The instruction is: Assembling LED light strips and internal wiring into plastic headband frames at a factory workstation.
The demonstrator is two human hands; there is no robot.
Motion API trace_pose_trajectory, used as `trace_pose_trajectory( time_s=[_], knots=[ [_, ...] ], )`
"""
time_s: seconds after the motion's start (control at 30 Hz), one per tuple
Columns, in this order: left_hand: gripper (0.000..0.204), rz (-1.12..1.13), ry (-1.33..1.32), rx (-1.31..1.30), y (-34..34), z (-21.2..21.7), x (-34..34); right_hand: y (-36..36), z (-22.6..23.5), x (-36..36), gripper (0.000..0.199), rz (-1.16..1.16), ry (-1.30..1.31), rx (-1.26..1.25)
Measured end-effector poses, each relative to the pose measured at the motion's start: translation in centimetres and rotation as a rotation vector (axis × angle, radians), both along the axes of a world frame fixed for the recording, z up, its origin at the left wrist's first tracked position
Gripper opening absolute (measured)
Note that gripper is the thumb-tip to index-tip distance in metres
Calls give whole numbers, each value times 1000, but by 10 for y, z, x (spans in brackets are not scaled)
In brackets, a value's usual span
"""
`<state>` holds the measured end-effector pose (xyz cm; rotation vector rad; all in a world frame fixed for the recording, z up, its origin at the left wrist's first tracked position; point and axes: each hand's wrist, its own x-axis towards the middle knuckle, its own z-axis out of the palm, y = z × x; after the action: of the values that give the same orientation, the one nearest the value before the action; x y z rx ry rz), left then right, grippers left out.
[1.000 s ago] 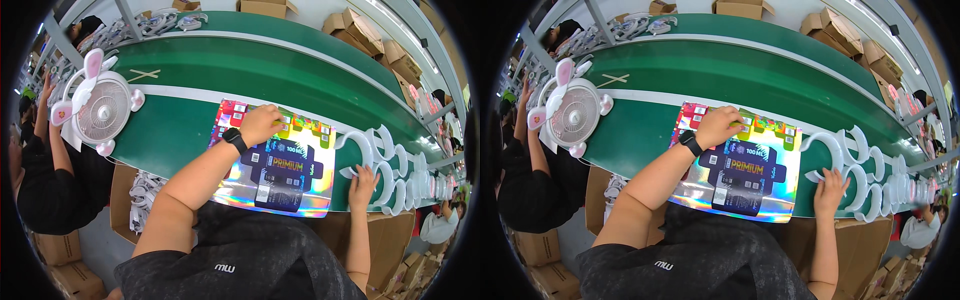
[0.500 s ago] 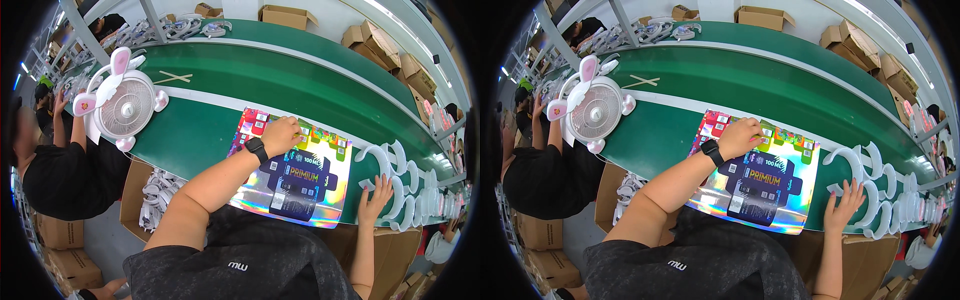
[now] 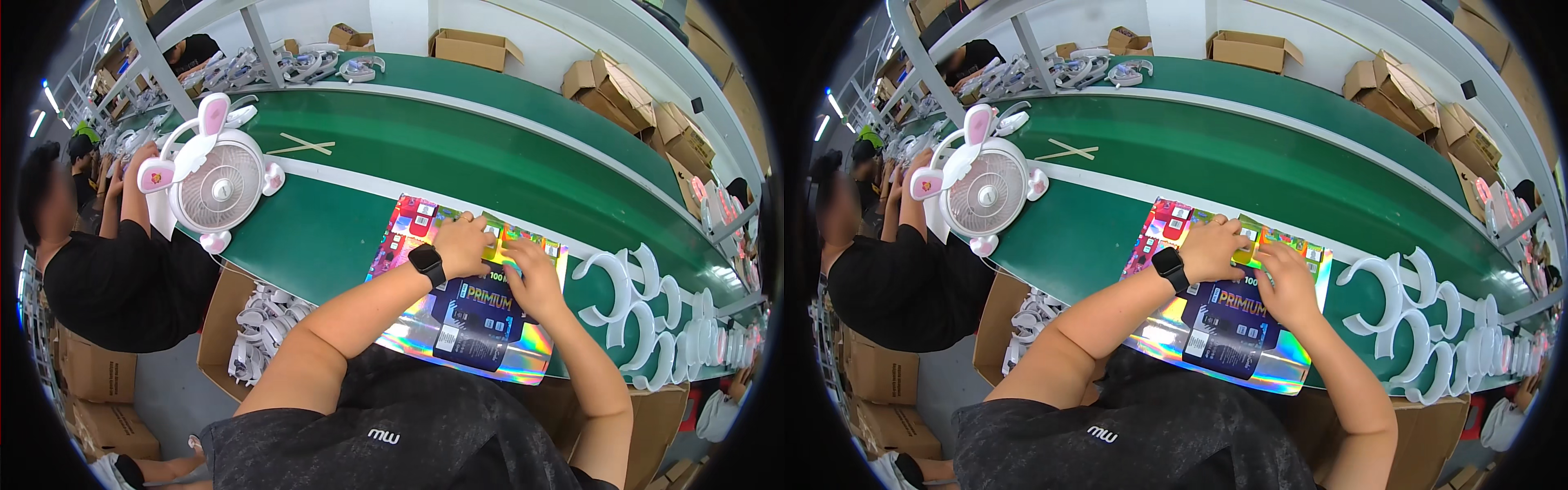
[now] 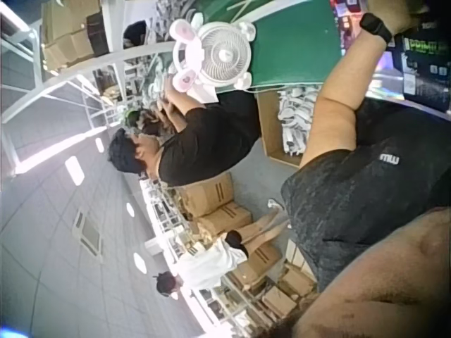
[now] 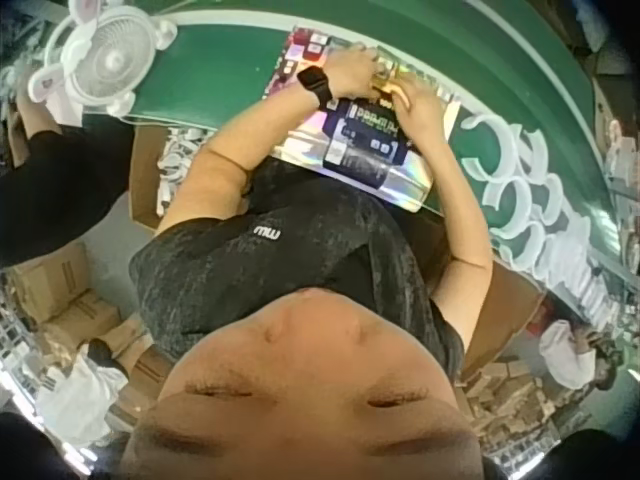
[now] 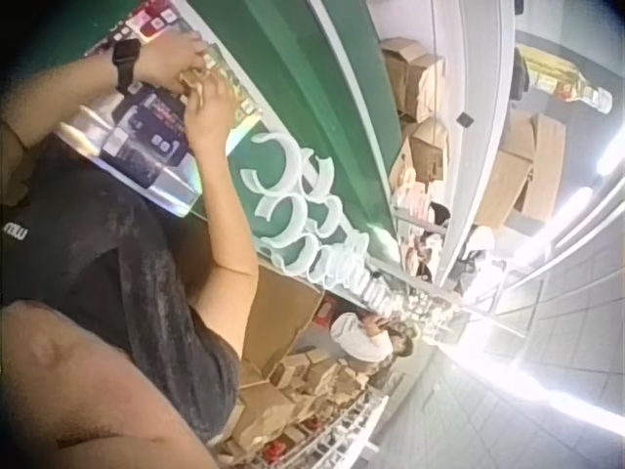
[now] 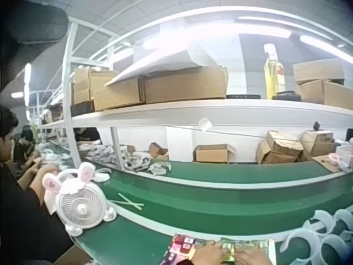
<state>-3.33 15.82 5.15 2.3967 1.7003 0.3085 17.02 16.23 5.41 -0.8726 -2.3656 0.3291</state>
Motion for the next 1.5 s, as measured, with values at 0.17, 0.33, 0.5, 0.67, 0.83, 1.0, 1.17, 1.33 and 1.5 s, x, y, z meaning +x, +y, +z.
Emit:
trace_pose_trajectory(
  time_s=[0.17,0.33,0.5,0.67,0.83,1.0,1.17,1.33,1.5],
  knots=[
    [56,4,-37,1,2,-7,-2,59,-19,-74,19,-197,278,-243],
    [40,-60,-331,286,11,-46,-17,77,-65,-78,18,-202,372,-213],
    [29,-33,-414,165,14,-43,-25,78,-70,-72,18,-152,499,-462],
    [51,35,-426,264,11,-42,-21,88,-84,-69,26,-136,484,-444],
    [80,211,-752,52,12,-30,-24,79,-71,-75,30,-162,487,-473],
    [60,-32,-687,-214,21,-17,-49,75,-64,-73,11,-150,381,-374],
    [65,317,-746,-166,72,-7,-141,76,-64,-75,9,-148,340,-349],
    [70,1122,-328,174,146,-39,-301,75,-63,-79,8,-140,384,-354],
    [55,1570,-258,-68,150,-29,-364,79,-68,-75,5,-149,392,-395]
  ],
)
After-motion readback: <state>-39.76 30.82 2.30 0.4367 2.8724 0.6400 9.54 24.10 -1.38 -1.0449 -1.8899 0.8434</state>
